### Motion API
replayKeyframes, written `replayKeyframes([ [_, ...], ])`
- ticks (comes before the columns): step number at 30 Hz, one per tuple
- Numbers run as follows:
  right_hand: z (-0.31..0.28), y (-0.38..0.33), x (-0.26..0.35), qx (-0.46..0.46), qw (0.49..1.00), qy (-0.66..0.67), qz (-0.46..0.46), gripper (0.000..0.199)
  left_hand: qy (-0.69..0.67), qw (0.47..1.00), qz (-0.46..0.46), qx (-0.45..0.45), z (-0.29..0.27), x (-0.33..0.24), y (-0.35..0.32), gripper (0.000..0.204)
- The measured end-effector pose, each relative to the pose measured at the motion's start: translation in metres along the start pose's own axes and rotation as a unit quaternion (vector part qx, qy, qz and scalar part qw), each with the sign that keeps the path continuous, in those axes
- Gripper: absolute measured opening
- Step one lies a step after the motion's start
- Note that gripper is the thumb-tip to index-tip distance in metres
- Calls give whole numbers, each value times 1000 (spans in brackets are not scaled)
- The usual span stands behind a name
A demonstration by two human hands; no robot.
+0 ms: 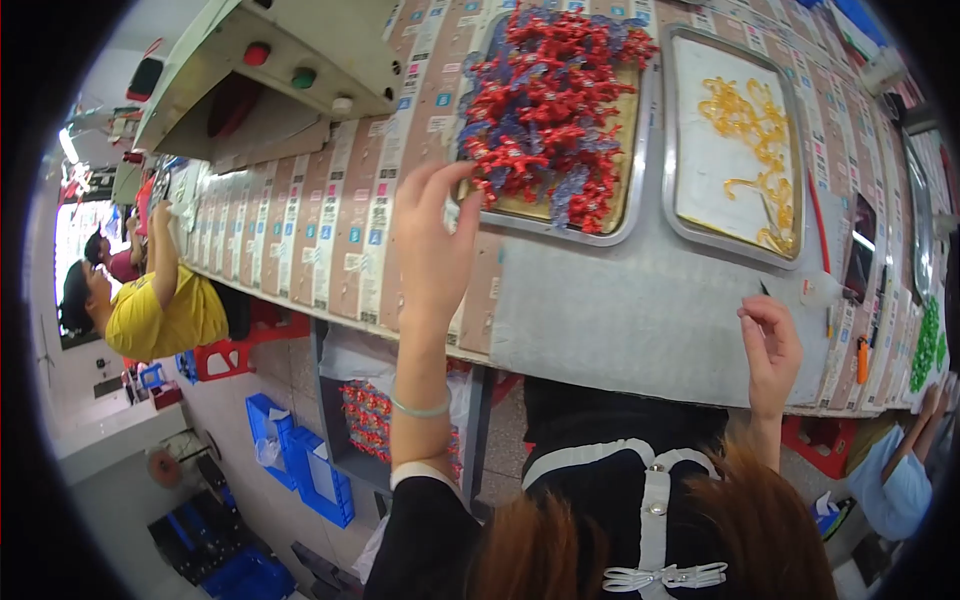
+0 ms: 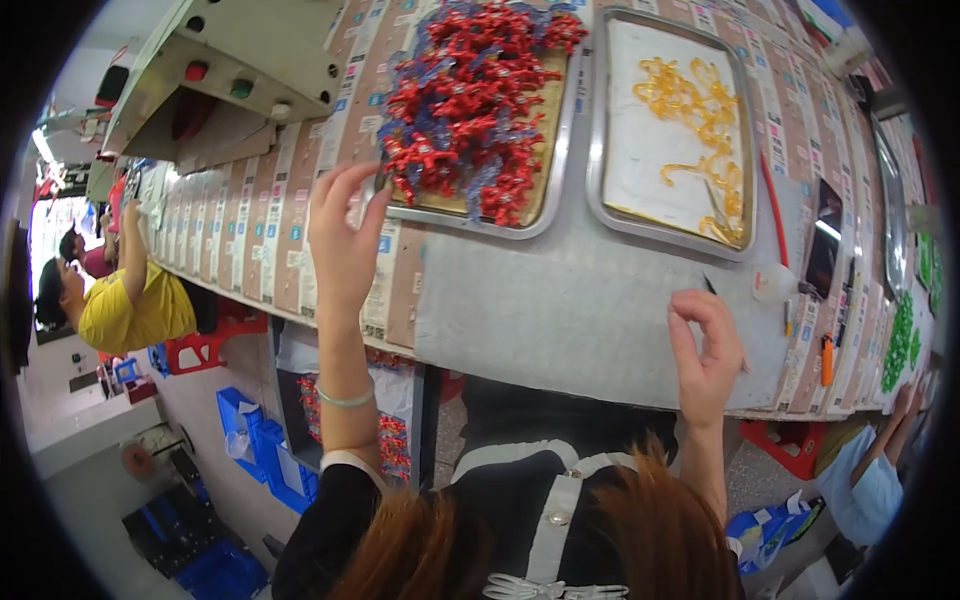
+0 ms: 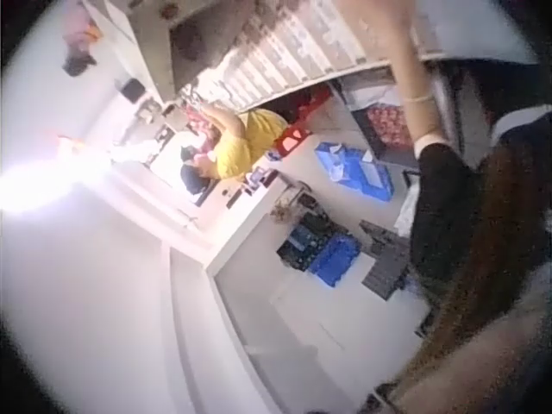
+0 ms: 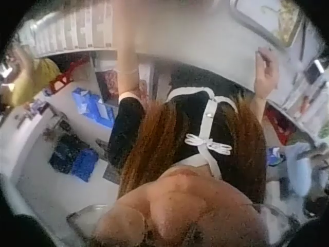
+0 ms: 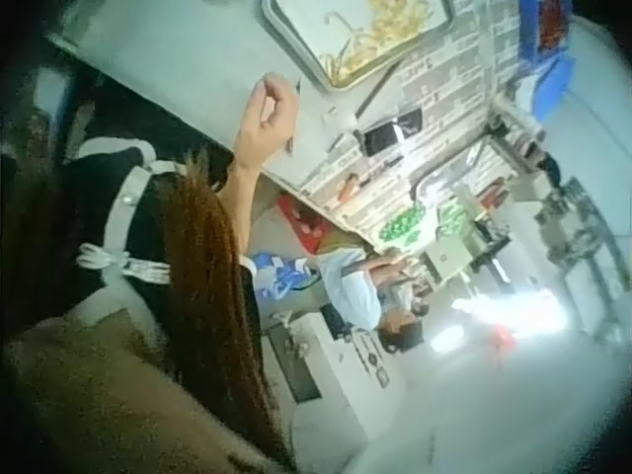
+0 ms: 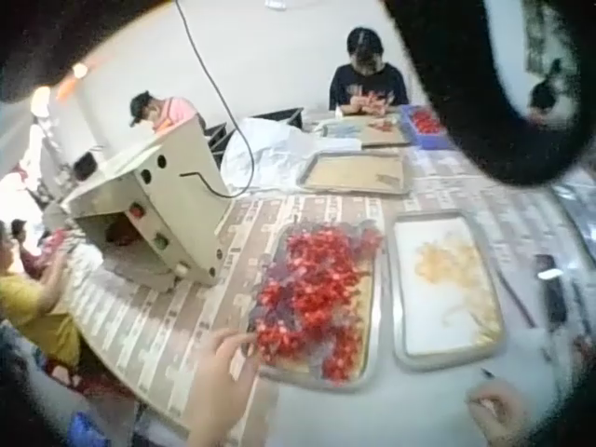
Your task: The person assembles small red and blue toy figures by applying glue from a bottle to plastic assembly components, then joining the components by hand.
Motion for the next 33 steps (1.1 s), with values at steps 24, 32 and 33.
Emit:
replayKeyframes([
  [24,-6,96,-21,7,972,225,61,6,-809,483,-258,213,96,-82,-64,36],
  [32,14,22,-4,61,852,488,177,10,-769,517,-302,225,115,-92,-83,31],
  [33,14,17,-2,75,836,520,160,11,-748,527,-325,239,116,-94,-84,31],
])
Point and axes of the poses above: each hand's wrist, its own y-axis towards the middle knuckle, its own z-axis out of the palm, x = y × z, the point moved 3 cm from there along y, towards the middle knuckle, and after that the axes turned 8 degrees about x, right-handed, at the moved point
